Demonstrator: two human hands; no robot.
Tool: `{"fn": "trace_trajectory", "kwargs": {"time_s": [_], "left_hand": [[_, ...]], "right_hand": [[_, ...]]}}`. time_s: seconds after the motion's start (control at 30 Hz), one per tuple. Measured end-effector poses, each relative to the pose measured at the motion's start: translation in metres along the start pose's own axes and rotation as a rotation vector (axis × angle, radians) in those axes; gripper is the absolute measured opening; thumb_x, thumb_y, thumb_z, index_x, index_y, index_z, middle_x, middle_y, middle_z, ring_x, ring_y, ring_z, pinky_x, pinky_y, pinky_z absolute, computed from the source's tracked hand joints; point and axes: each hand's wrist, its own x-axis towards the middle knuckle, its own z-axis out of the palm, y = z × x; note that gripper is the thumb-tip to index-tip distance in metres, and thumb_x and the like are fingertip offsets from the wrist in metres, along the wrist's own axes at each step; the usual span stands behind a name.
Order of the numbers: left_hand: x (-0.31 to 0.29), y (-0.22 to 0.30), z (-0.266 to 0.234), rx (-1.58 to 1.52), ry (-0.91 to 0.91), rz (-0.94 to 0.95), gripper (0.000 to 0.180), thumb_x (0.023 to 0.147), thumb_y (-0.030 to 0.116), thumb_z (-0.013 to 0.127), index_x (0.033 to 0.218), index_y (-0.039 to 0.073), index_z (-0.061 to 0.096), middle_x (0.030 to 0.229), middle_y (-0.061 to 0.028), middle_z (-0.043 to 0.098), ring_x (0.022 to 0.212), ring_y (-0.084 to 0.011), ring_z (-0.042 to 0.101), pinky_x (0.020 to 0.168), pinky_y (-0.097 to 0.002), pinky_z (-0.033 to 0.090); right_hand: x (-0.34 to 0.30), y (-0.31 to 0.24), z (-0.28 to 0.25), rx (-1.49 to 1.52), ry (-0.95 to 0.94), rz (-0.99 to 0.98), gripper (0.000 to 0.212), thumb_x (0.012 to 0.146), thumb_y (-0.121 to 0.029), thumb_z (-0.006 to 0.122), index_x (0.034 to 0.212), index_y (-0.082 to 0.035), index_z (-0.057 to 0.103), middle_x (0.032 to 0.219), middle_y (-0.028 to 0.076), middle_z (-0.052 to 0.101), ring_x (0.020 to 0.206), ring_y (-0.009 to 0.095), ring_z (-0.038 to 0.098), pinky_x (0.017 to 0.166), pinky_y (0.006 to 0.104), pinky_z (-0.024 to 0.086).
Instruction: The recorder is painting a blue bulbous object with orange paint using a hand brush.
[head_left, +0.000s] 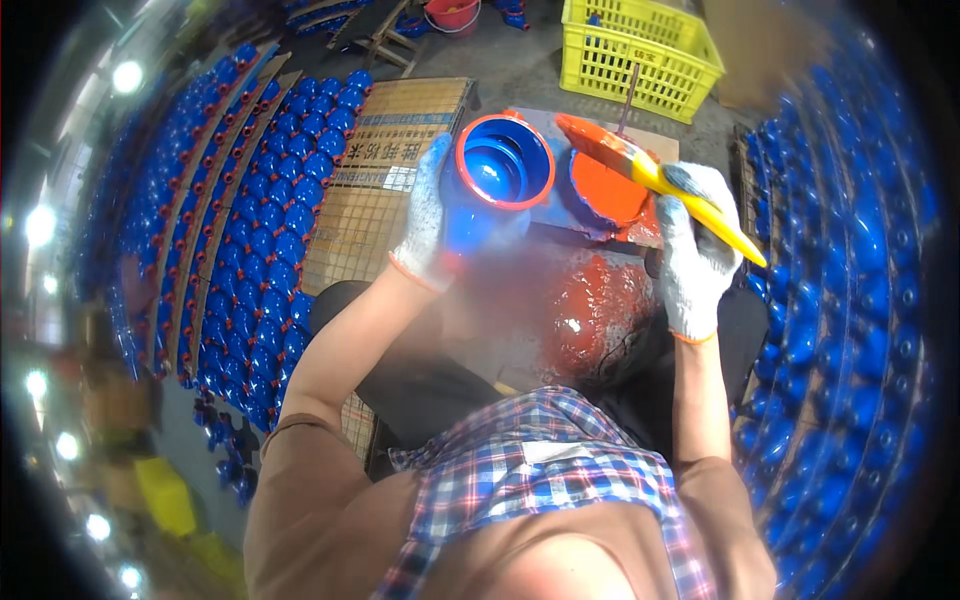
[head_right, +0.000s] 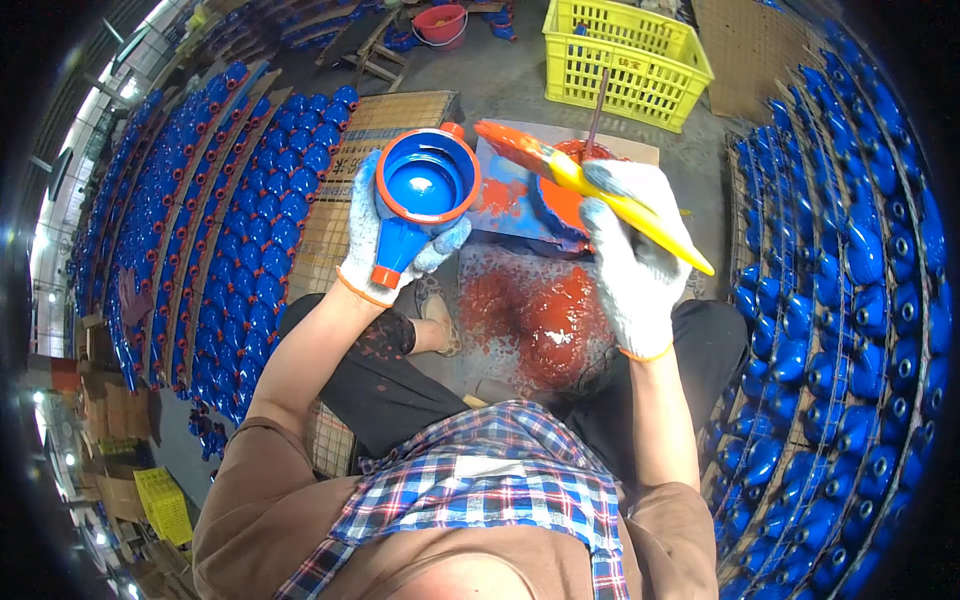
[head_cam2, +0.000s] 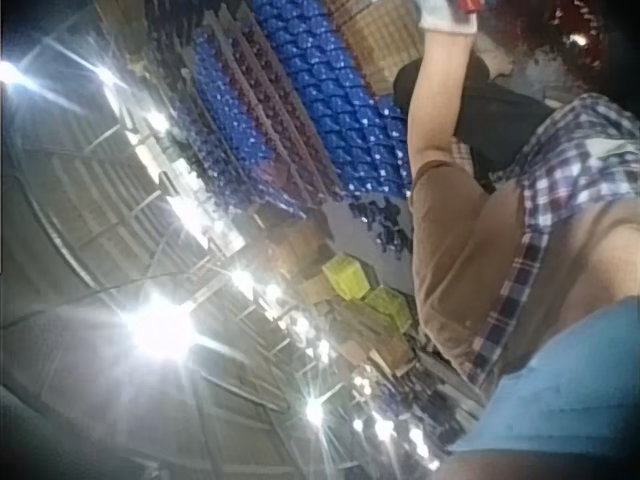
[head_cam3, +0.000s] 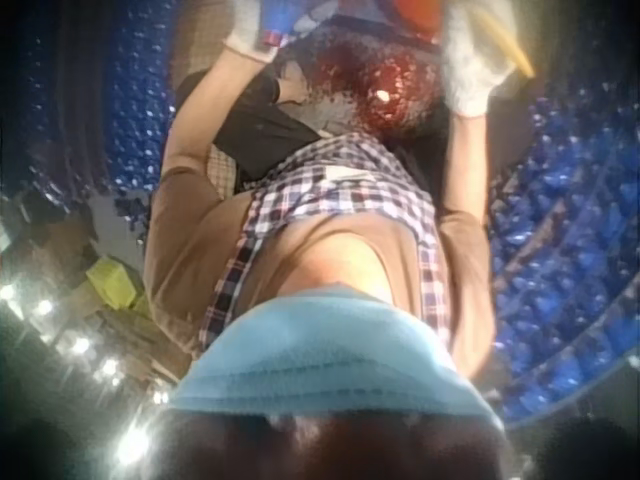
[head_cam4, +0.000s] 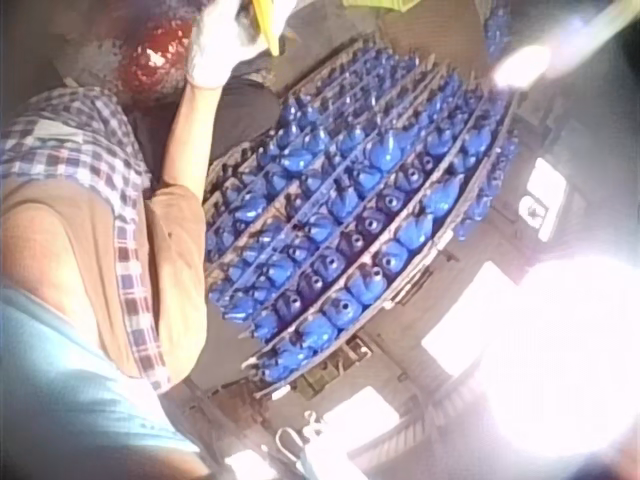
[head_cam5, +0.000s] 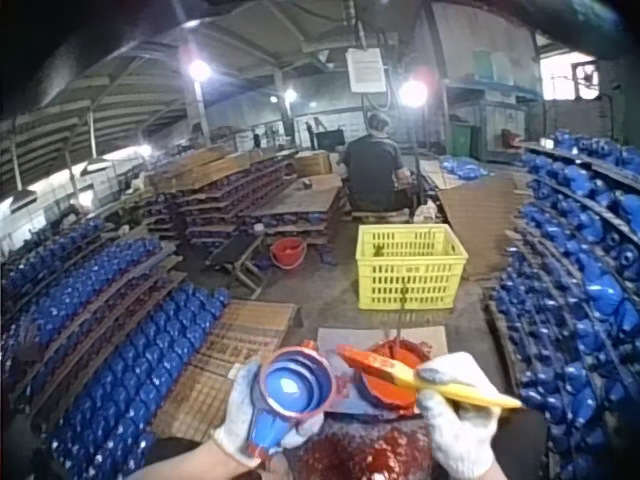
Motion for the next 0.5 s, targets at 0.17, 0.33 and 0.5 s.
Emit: {"fn": "trace_trajectory", "kwargs": {"time_s": [0.17,0.33,0.5], "left_hand": [[0.005,0.008,0.008,0.020,-0.049,0.034,0.069,0.087,0.066,0.039,0.132,0.014,0.044,0.108,-0.0177,0.062,0.055,-0.0301,0.061,0.035,-0.0331,0.050],[0.008,0.026,0.002,0.944,-0.203,0.312,0.063,0.090,0.058,0.043,0.135,0.015,0.044,0.128,-0.0146,0.054,0.103,-0.0324,0.061,0.063,-0.0459,0.059],[0.022,0.040,-0.014,0.272,-0.117,-0.002,0.060,0.094,0.054,0.036,0.137,0.013,0.041,0.132,-0.0143,0.052,0.116,-0.0322,0.055,0.092,-0.0511,0.049]], "right_hand": [[0.025,0.001,0.023,0.048,-0.147,-0.036,0.025,0.084,0.008,0.060,0.107,0.000,0.061,0.107,0.008,0.060,0.100,0.017,0.057,0.091,0.0295,0.044],[0.029,0.001,0.044,-0.118,-0.108,-0.196,0.025,0.080,0.006,0.066,0.104,0.000,0.063,0.101,0.012,0.063,0.092,0.022,0.061,0.082,0.0318,0.048],[0.029,0.008,0.075,-0.272,-0.139,-0.348,0.030,0.071,0.003,0.070,0.100,-0.002,0.067,0.092,0.010,0.067,0.084,0.028,0.063,0.073,0.0350,0.051]]}}
